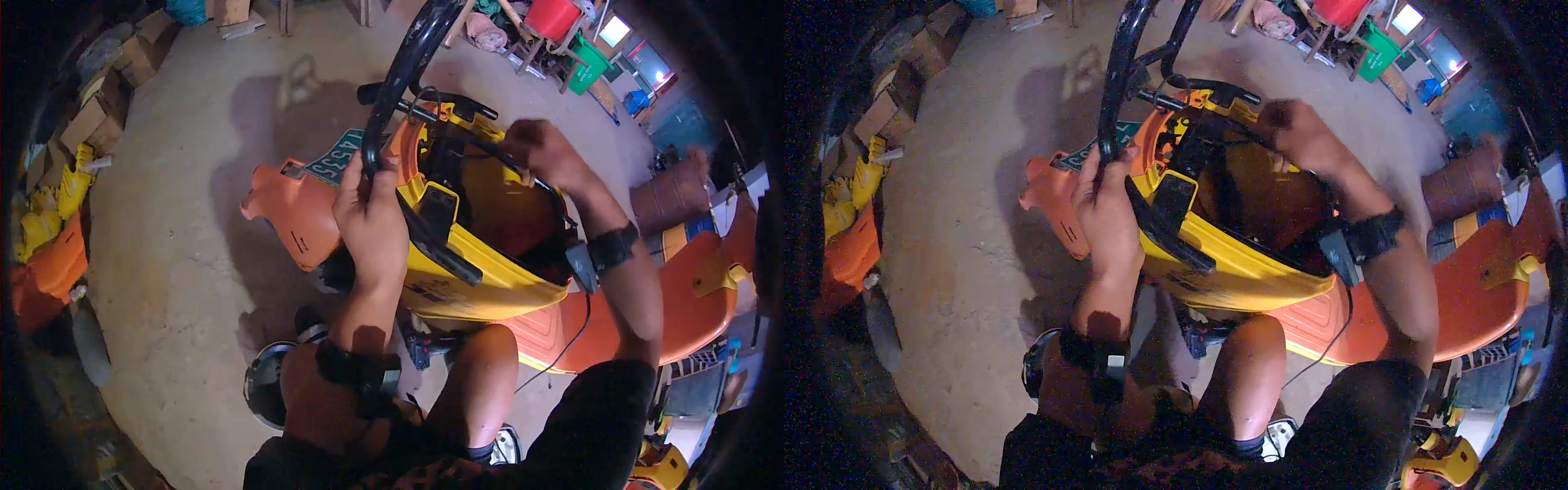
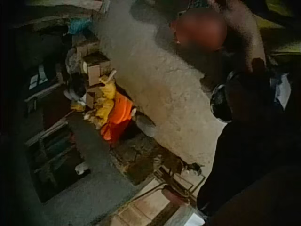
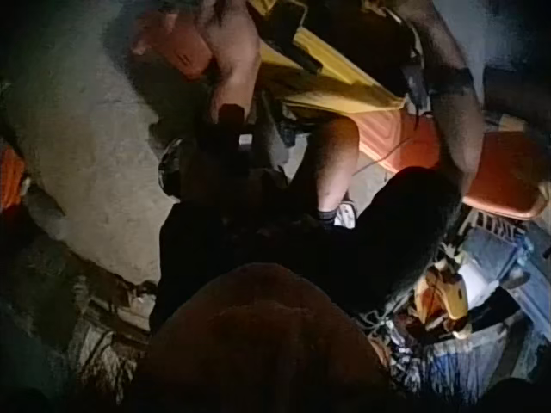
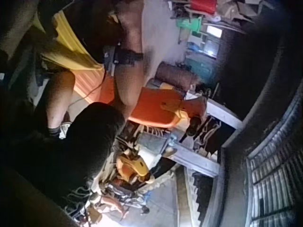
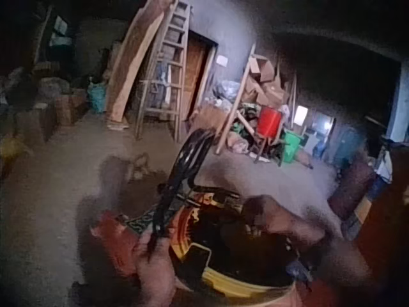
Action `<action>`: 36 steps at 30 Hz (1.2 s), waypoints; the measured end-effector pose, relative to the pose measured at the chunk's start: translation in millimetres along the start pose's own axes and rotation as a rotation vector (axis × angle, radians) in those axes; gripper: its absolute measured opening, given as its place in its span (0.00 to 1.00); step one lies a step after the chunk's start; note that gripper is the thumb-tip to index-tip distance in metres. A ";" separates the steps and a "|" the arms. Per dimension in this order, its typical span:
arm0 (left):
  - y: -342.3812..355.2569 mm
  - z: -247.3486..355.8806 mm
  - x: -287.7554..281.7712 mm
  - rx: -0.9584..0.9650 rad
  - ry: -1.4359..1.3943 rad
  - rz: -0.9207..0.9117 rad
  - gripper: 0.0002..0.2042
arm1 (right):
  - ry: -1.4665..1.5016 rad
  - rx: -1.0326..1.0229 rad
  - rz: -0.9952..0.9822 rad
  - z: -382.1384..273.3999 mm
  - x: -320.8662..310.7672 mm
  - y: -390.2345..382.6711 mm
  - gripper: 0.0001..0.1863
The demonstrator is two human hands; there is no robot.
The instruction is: Working on the mechanical components inside the seat compartment of a yellow motorcycle/scooter.
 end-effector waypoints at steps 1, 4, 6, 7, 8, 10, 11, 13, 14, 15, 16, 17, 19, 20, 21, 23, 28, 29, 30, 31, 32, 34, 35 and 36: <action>0.5 0.3 -0.5 0.011 -0.008 0.011 0.07 | 0.065 0.119 -0.130 -2.3 8.9 -9.0 0.11; -0.5 -0.8 -1.4 -0.035 -0.014 0.005 0.07 | 0.191 0.369 -0.404 -20.4 33.1 -39.8 0.11; 0.9 0.1 -2.5 -0.031 -0.020 0.008 0.07 | 0.185 0.384 -0.436 -31.8 43.3 -46.0 0.11; 1.1 0.4 -1.7 -0.031 -0.028 0.007 0.07 | 0.241 0.375 -0.406 -31.6 40.0 -45.1 0.10; 1.0 1.0 -0.9 -0.024 -0.040 0.005 0.07 | 0.297 0.366 -0.376 -29.3 36.5 -42.3 0.10; 0.7 1.2 0.4 -0.010 -0.060 0.001 0.07 | 0.420 0.388 -0.285 -21.5 34.0 -34.8 0.10; 0.6 0.9 0.2 -0.011 -0.056 0.005 0.07 | 0.484 0.418 -0.222 -16.1 34.1 -30.7 0.10; 0.0 0.6 0.4 -0.018 -0.053 0.011 0.08 | 0.542 0.462 -0.138 -4.7 33.8 -23.2 0.10; -0.5 0.2 0.7 -0.026 -0.051 0.009 0.08 | 0.538 0.475 -0.121 1.2 33.6 -18.9 0.10; -0.7 0.7 -0.3 -0.032 -0.043 0.010 0.08 | 0.536 0.486 -0.109 5.3 34.3 -15.3 0.09; -0.6 0.8 -1.1 -0.039 -0.036 0.010 0.08 | 0.542 0.508 -0.105 8.7 34.1 -13.9 0.09; -0.3 0.7 -1.0 -0.031 -0.043 0.011 0.08 | 0.548 0.529 -0.101 12.4 33.2 -13.3 0.09; -0.1 1.4 0.7 -0.016 -0.061 0.013 0.08 | 0.593 0.549 -0.119 15.8 29.8 -13.7 0.09; -0.3 1.6 1.1 -0.018 -0.059 0.015 0.08 | 0.634 0.547 -0.142 15.5 27.7 -14.2 0.09; 0.0 1.3 1.1 -0.020 -0.054 0.017 0.08 | 0.677 0.544 -0.166 15.0 27.9 -13.8 0.10; 0.1 1.2 0.0 -0.031 -0.031 0.015 0.08 | 0.765 0.533 -0.185 11.4 28.4 -12.9 0.10; -0.6 3.8 0.5 -0.045 -0.013 0.007 0.08 | 0.775 0.561 -0.176 3.8 29.6 -16.9 0.11; -0.6 3.9 0.8 -0.040 -0.013 0.008 0.08 | 0.767 0.561 -0.185 4.7 29.8 -17.0 0.10; -0.1 3.9 0.7 -0.034 -0.013 0.008 0.07 | 0.760 0.559 -0.193 5.2 29.9 -16.9 0.10; 0.3 4.0 0.5 -0.028 -0.012 0.008 0.07 | 0.705 0.555 -0.165 7.0 27.0 -15.7 0.10; 0.2 3.6 0.1 -0.033 -0.009 0.005 0.07 | 0.651 0.552 -0.137 9.2 23.3 -13.9 0.10; -0.3 2.0 -0.8 -0.048 -0.003 0.000 0.07 | 0.620 0.561 -0.110 6.4 20.7 -14.8 0.10; -0.5 1.4 -0.5 -0.046 -0.012 0.005 0.07 | 0.644 0.572 -0.110 2.8 19.3 -17.1 0.10; -0.4 1.4 -0.9 -0.042 -0.020 0.011 0.07 | 0.669 0.582 -0.112 -0.5 19.5 -18.5 0.10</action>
Point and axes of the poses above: each hand's wrist, its own y-axis towards the middle knuckle, its own x-axis out of the palm, z = x × y, the point moved 5 cm from there along y, towards the middle knuckle, and after that the axes turned 9 degrees about x, right-handed, at the moved point
